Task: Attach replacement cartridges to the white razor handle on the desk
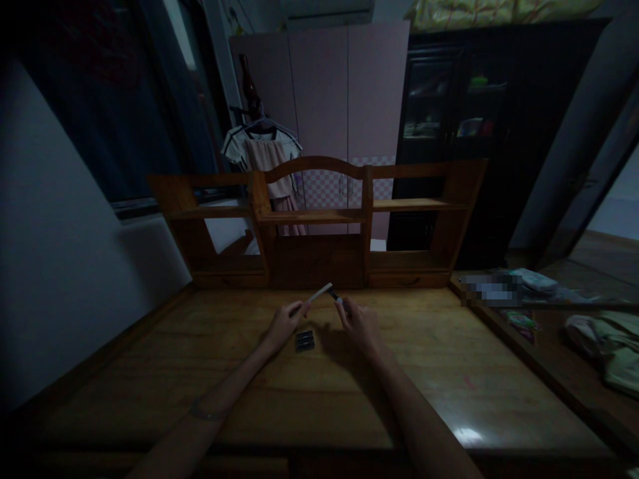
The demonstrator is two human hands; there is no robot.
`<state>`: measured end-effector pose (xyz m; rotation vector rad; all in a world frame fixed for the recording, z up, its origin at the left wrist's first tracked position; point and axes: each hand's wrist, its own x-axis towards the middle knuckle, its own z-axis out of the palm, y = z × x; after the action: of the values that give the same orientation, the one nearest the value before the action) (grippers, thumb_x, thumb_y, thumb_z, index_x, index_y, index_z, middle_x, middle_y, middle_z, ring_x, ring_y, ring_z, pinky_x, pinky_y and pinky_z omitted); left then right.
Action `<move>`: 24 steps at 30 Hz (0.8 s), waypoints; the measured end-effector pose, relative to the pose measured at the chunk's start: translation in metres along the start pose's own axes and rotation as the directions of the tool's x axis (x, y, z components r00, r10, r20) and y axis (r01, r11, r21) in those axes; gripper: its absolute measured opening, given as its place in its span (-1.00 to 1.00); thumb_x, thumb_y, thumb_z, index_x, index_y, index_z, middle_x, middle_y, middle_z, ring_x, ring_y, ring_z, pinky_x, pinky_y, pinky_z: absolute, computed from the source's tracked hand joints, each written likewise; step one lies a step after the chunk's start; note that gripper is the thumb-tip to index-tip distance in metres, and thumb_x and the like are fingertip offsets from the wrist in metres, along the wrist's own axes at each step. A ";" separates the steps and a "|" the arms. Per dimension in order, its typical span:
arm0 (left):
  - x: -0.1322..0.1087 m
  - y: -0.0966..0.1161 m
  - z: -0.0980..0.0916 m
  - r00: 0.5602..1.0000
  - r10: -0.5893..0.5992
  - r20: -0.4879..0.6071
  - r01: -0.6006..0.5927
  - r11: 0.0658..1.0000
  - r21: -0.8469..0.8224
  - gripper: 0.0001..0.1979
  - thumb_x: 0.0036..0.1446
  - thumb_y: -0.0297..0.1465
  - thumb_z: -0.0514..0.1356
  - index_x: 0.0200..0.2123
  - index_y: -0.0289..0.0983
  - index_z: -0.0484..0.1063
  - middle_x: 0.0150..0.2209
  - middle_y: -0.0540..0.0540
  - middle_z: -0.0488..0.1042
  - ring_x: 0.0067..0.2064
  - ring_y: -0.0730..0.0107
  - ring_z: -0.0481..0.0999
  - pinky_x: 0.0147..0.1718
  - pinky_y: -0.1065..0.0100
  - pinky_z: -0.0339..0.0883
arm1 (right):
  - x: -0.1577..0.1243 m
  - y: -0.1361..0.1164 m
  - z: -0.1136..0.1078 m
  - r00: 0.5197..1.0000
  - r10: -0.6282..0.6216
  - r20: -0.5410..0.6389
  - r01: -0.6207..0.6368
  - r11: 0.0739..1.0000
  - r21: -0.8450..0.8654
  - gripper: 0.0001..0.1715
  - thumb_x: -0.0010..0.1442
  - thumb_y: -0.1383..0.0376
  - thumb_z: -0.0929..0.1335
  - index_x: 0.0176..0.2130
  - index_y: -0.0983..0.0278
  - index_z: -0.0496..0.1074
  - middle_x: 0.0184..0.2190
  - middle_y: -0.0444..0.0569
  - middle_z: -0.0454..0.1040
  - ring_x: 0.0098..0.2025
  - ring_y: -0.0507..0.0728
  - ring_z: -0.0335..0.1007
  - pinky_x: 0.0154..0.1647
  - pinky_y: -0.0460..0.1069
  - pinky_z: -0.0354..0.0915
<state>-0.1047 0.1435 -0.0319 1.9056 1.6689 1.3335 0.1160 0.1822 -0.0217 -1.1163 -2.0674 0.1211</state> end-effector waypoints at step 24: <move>0.001 -0.004 -0.001 0.998 -0.027 -0.051 0.028 1.000 0.002 -0.57 0.19 -0.07 0.01 -0.49 -0.29 0.37 -0.55 0.05 0.30 -0.47 0.48 0.28 -0.47 0.46 0.06 | 0.000 -0.002 -0.003 1.000 0.007 -0.013 -0.007 1.000 -0.011 -0.52 0.33 0.03 0.11 -0.21 0.24 0.45 -0.45 -0.01 0.53 -0.40 0.11 0.46 -0.45 -0.09 0.10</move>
<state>-0.1082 0.1450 -0.0344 1.8584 1.7158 1.3805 0.1166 0.1803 -0.0189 -1.1286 -2.0549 0.1062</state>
